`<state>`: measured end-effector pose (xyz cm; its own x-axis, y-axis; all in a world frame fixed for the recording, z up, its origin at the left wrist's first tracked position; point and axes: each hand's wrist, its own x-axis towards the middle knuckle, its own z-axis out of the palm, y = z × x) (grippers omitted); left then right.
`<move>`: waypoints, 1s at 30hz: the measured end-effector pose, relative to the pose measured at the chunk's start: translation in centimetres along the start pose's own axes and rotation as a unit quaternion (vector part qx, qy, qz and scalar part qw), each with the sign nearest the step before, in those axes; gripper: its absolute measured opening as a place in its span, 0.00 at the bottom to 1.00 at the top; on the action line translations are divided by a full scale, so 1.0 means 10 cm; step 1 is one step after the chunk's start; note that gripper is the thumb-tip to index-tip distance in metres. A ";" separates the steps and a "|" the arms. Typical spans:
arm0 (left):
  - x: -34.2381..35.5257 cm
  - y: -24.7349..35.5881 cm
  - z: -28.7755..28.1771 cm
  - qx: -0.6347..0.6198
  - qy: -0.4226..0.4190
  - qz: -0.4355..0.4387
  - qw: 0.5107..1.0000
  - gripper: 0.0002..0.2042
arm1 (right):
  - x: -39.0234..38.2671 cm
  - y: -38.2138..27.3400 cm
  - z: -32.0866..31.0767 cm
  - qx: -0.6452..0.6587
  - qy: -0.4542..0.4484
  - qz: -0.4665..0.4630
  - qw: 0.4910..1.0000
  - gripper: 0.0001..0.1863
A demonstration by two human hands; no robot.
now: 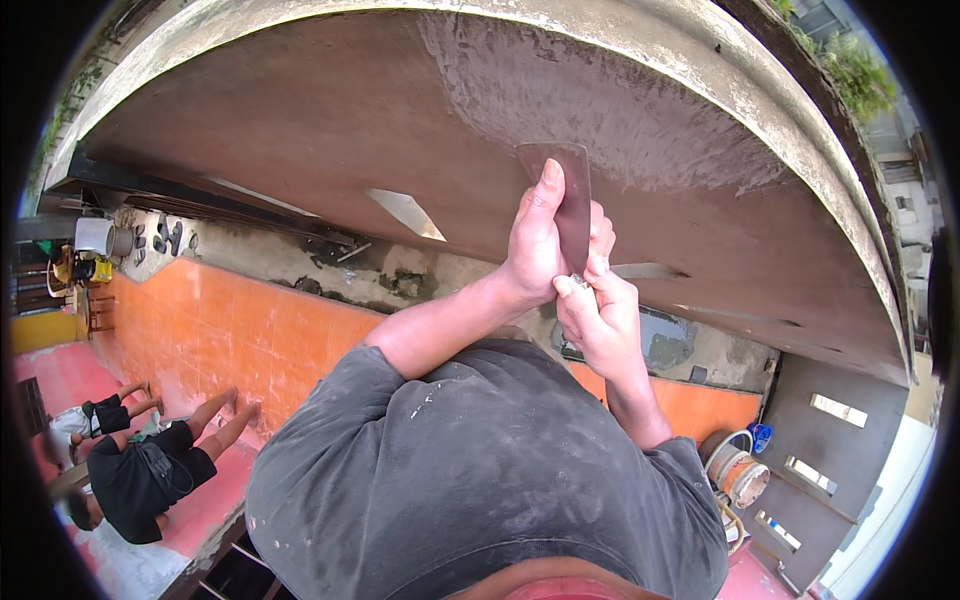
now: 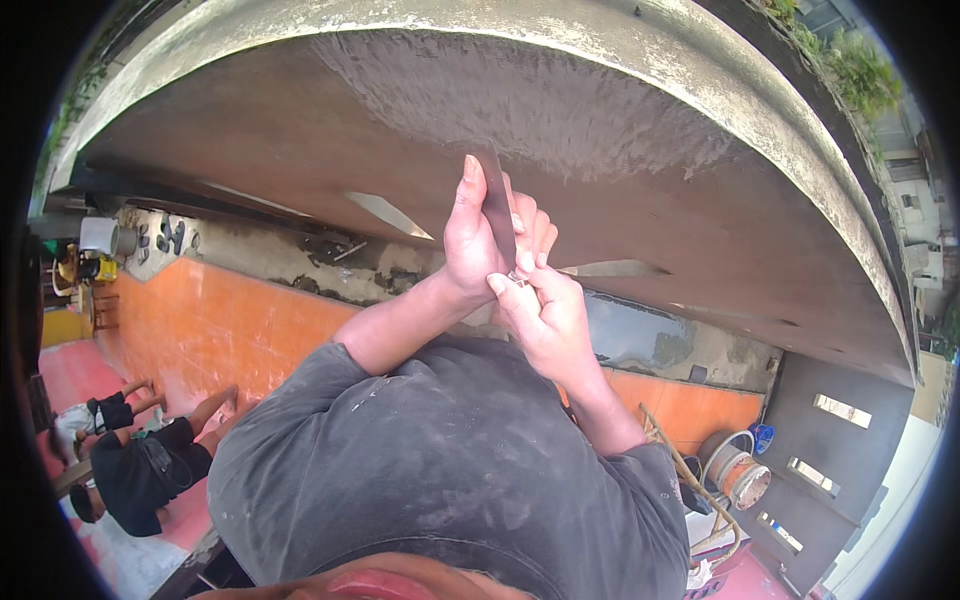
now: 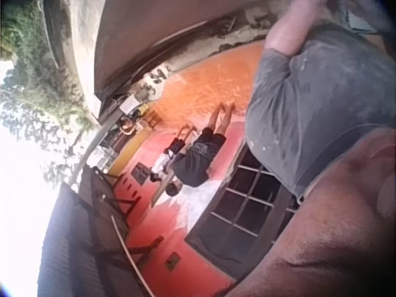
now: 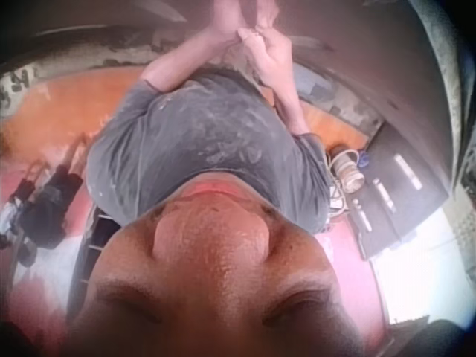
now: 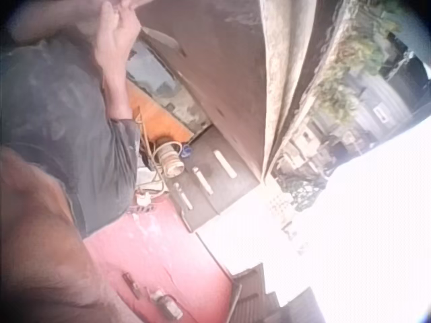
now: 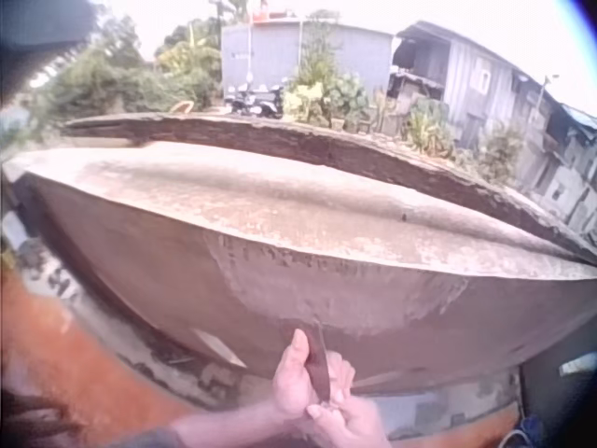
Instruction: The person uses a metal trowel to smooth a wet plaster or cement surface on a curved ceiling. The person repeatedly scrapes and levels the material across the overhead surface.
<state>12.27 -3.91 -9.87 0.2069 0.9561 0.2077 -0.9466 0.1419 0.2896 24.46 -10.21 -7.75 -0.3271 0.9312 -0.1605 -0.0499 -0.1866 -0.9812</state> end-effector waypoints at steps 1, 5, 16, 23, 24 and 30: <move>0.01 0.02 0.00 -0.021 0.004 0.016 1.000 0.38 | 0.04 -0.01 0.03 -0.023 0.005 -0.015 1.000 0.12; -0.04 -0.08 -0.08 0.022 -0.018 -0.037 0.999 0.38 | -0.09 0.00 -0.01 -0.036 0.023 -0.001 0.999 0.11; -0.04 -0.06 -0.10 0.018 0.009 -0.044 0.999 0.39 | -0.08 -0.04 0.06 0.019 0.015 0.023 0.999 0.09; -0.06 0.08 -0.04 0.037 0.039 -0.063 0.997 0.38 | -0.05 -0.08 0.15 0.043 0.013 0.035 0.998 0.08; -0.08 0.08 -0.03 0.030 0.038 -0.073 0.996 0.38 | -0.10 -0.06 0.17 0.049 0.020 0.039 0.998 0.08; -0.07 0.10 -0.02 0.097 0.090 -0.065 0.989 0.37 | -0.03 -0.02 0.13 0.055 0.010 0.022 0.998 0.07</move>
<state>11.19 -4.39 -9.88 0.2597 0.9657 -0.0067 -0.8460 0.2309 0.4805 23.38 -10.89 -7.31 -0.3128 0.9270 -0.2070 -0.1386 -0.2601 -0.9556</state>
